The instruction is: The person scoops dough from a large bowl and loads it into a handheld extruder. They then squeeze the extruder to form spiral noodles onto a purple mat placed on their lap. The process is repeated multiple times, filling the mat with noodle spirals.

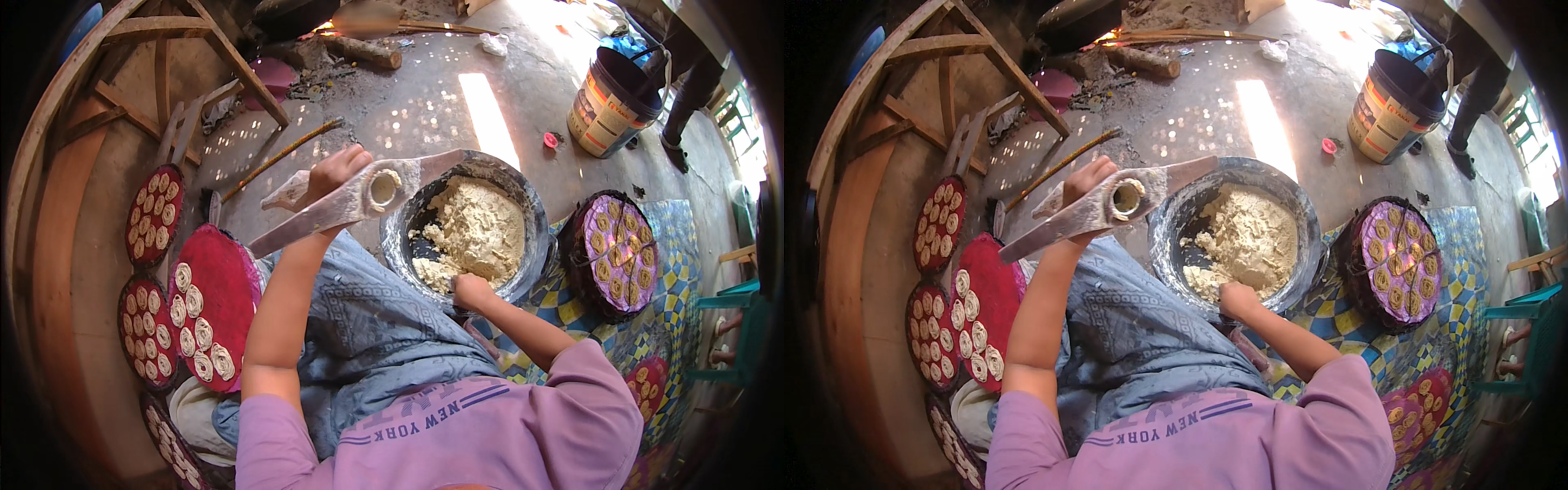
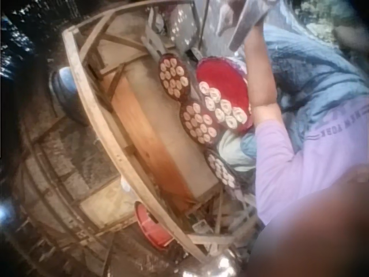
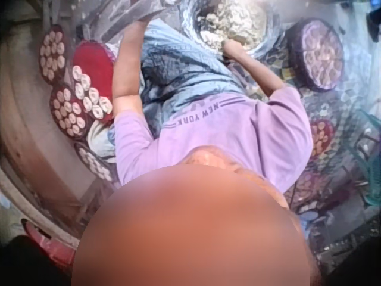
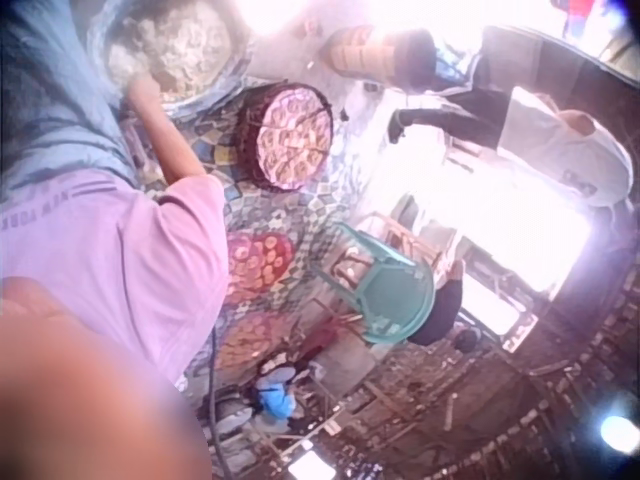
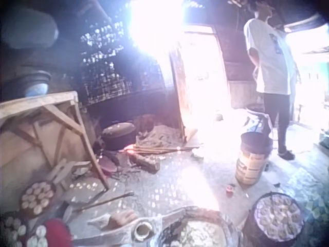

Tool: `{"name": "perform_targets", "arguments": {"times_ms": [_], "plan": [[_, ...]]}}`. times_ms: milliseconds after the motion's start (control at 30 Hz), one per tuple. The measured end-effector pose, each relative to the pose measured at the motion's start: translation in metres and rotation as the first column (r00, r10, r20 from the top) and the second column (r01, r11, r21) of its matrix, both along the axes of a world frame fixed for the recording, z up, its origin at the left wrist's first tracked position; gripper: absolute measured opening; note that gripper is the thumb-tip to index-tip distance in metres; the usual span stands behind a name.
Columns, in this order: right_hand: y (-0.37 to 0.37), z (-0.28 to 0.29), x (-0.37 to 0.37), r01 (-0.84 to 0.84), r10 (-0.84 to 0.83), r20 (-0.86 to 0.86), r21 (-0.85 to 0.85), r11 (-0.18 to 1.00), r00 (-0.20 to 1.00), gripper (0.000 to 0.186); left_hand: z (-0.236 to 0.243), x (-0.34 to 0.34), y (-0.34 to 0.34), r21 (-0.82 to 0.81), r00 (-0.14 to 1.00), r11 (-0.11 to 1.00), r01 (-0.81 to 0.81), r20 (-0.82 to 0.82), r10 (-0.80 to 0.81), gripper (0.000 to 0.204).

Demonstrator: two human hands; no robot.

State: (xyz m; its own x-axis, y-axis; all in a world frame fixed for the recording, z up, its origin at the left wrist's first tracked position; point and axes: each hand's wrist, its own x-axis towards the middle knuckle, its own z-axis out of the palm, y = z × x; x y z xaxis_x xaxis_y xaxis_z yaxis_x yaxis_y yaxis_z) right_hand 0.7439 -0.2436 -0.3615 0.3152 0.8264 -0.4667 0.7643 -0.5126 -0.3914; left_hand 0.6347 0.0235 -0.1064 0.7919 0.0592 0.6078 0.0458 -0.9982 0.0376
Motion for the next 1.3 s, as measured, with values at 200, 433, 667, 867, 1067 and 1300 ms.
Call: {"name": "perform_targets", "arguments": {"times_ms": [200,433,667,867,1067,1300], "plan": [[-0.039,0.102,0.051,0.090,-0.070,-0.421,0.029,0.996,0.904,0.032,-0.044,0.010,0.005,0.054,0.996,0.998,0.014,-0.090,-0.009,0.018],[-0.037,0.247,0.115,0.166,-0.050,-0.866,0.039,0.985,0.498,0.038,-0.051,0.013,0.000,-0.033,0.986,0.999,0.041,-0.161,-0.046,0.019],[0.014,0.265,0.052,-0.347,0.048,0.564,0.437,0.830,0.824,0.028,-0.042,0.032,-0.029,-0.044,0.980,0.999,0.006,-0.198,-0.015,0.020],[0.008,0.269,0.016,-0.487,0.061,0.686,0.448,0.750,0.725,0.037,-0.038,0.024,-0.023,-0.099,0.977,0.992,-0.084,-0.206,0.062,0.026],[-0.016,0.276,0.052,0.066,-0.170,0.067,0.736,0.674,0.983,0.030,-0.025,0.020,-0.008,0.078,0.967,0.984,-0.160,0.213,0.140,0.028],[0.039,0.209,0.002,0.267,-0.149,-0.226,0.885,0.382,0.963,0.044,-0.011,0.062,-0.029,-0.023,0.985,0.989,-0.143,0.092,0.144,0.024]]}}
